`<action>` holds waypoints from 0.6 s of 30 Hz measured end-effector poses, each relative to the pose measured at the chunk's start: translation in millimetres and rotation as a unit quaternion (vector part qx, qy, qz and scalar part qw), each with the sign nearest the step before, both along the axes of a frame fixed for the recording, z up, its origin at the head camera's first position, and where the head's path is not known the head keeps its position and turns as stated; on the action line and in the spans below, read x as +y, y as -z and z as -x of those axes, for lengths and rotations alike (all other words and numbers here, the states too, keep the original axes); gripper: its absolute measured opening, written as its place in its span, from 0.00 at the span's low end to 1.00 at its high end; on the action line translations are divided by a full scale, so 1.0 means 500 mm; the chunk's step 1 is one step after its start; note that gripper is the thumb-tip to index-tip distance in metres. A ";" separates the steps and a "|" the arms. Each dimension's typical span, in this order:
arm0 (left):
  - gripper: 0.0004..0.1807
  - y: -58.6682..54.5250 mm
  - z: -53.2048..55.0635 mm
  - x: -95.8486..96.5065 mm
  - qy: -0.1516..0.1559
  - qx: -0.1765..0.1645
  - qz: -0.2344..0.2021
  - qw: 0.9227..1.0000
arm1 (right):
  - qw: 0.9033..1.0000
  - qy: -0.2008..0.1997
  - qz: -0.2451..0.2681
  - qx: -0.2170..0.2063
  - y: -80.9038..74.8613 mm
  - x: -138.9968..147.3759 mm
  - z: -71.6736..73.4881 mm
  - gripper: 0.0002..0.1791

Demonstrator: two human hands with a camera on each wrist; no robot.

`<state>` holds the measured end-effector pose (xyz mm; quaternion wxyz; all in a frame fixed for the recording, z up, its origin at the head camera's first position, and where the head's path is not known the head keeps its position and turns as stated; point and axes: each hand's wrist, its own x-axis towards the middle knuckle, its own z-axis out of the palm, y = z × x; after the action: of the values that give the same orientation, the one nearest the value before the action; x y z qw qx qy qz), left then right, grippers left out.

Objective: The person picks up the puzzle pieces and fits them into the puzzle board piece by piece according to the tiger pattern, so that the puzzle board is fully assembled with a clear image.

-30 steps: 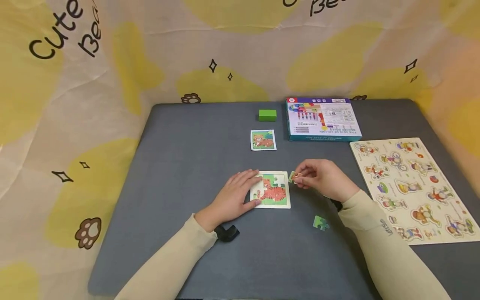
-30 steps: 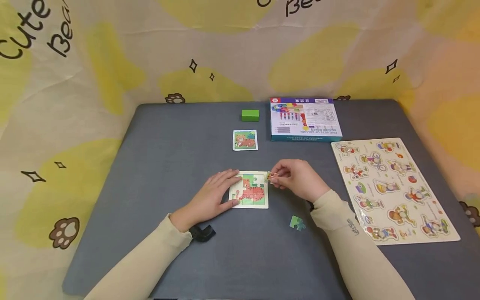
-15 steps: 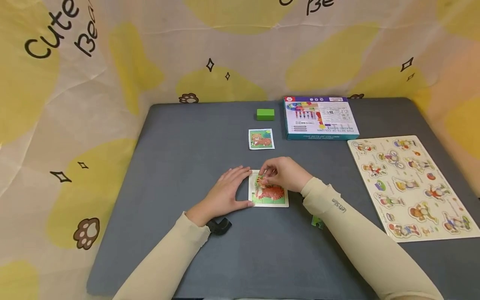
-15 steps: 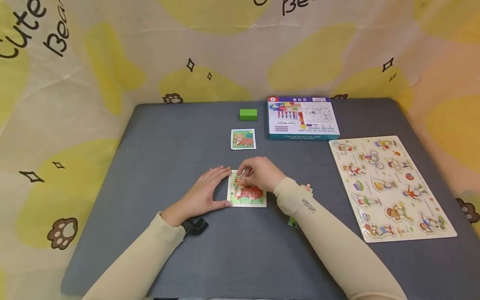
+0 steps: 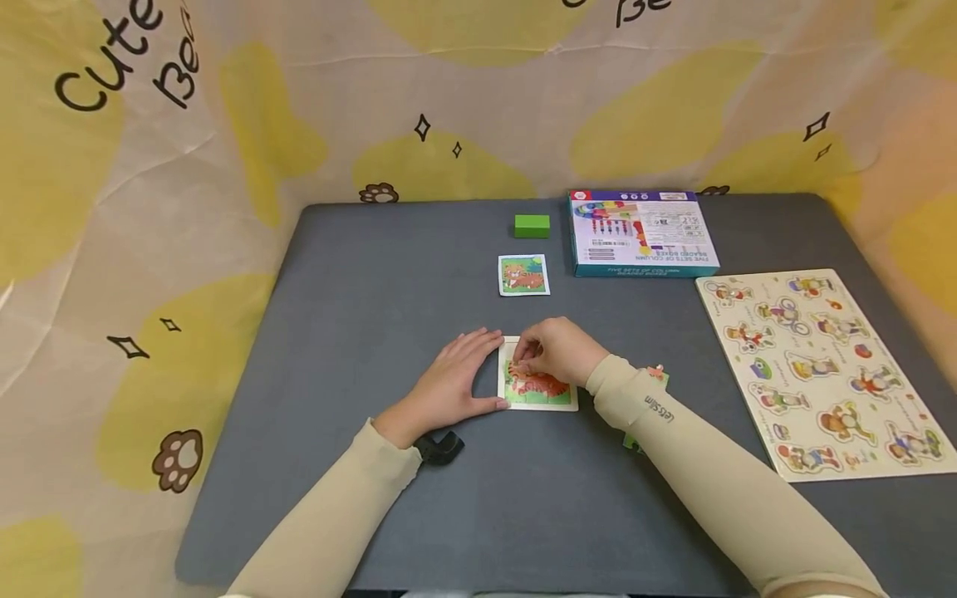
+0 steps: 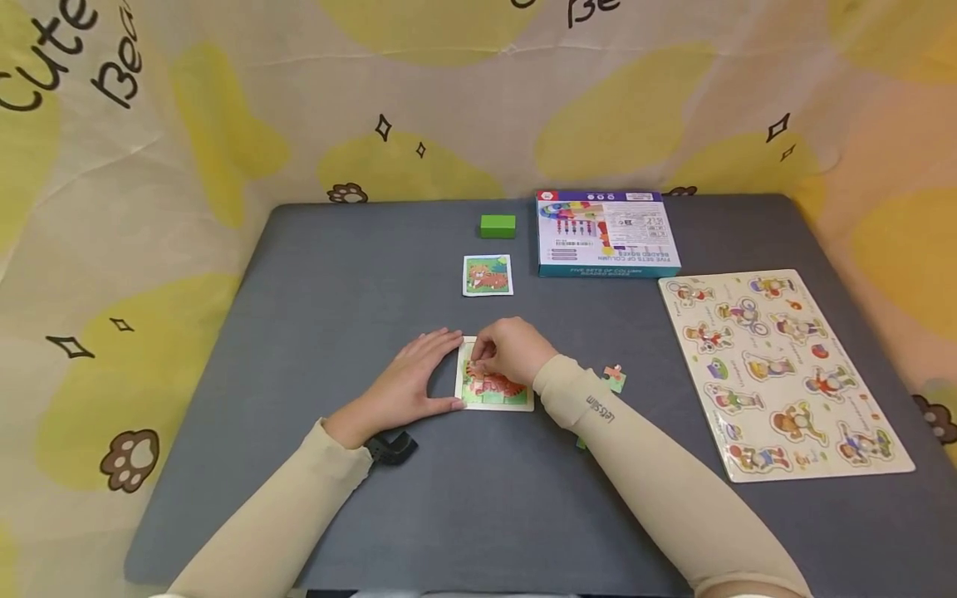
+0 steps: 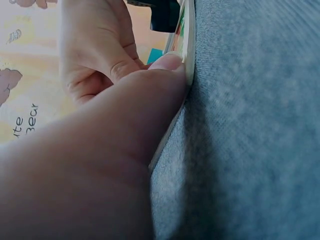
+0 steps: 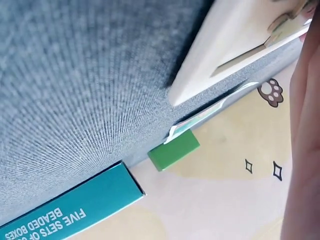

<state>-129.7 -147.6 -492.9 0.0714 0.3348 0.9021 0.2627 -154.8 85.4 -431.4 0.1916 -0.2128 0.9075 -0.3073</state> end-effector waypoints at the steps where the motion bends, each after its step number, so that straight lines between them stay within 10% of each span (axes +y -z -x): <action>1: 0.52 -0.001 0.000 0.000 0.000 -0.001 0.000 1.000 | 1.000 0.002 -0.002 0.004 0.001 0.000 -0.001 0.03; 18: 0.52 -0.004 0.000 0.004 0.008 -0.007 0.005 1.000 | 0.985 0.004 -0.072 0.158 0.023 -0.006 -0.056 0.04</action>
<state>-129.7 -145.8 -490.7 0.0812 0.3397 0.9004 0.2595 -126.8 82.5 -442.6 0.0598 -0.2406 0.9471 -0.2041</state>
